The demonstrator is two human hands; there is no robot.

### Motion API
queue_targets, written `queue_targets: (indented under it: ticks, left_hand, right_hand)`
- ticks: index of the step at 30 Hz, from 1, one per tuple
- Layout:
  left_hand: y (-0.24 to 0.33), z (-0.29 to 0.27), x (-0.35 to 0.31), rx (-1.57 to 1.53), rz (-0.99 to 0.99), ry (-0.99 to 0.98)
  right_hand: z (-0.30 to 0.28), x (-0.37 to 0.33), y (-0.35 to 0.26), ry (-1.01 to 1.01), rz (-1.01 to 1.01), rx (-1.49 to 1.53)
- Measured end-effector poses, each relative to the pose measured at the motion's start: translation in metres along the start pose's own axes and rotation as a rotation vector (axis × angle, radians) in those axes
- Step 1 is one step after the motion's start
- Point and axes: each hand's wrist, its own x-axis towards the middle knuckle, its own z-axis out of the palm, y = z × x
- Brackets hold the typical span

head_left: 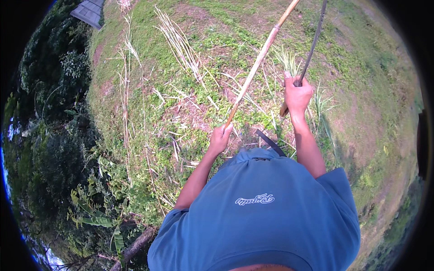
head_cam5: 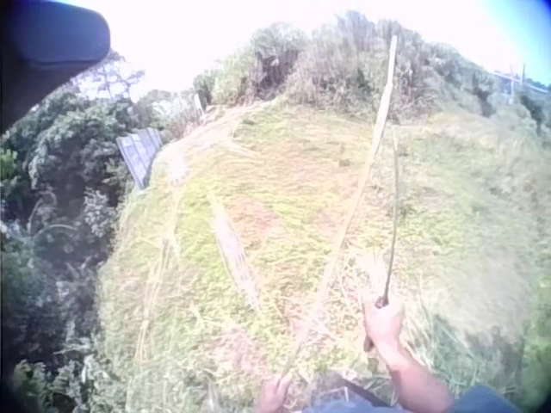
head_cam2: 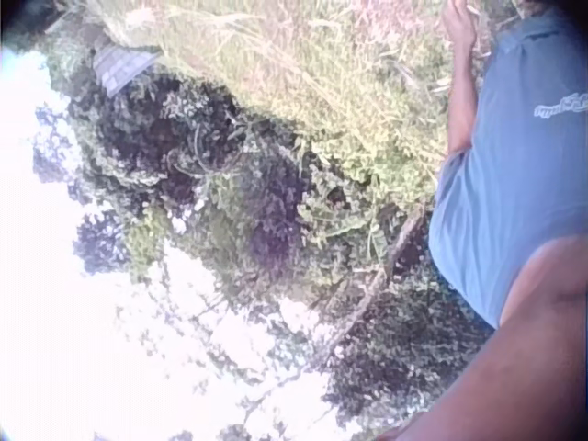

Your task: The person uses a machete to strip branches and cut long bamboo poles into smaller sections. They repeatedly pick up poles, remove protruding parts, and chop the material into uniform lengths, dropping the finished pieces onto a growing pile on the ground.

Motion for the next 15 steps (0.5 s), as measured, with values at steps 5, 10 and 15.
queue_targets:
  ticks: [5,10,15]
  left_hand:
    - [0.027,-0.009,0.018,-0.470,-0.291,-0.349]
    - [0.040,-0.008,0.022,-0.603,-0.347,-0.412]
    - [0.050,-0.011,0.015,-0.372,-0.247,-0.295]
  right_hand:
    - [-0.019,-0.051,0.038,-0.037,-0.719,-0.423]
    - [-0.013,-0.055,0.049,-0.253,-0.961,-0.574]
    - [-0.018,-0.007,0.037,-0.060,-0.825,-0.748]
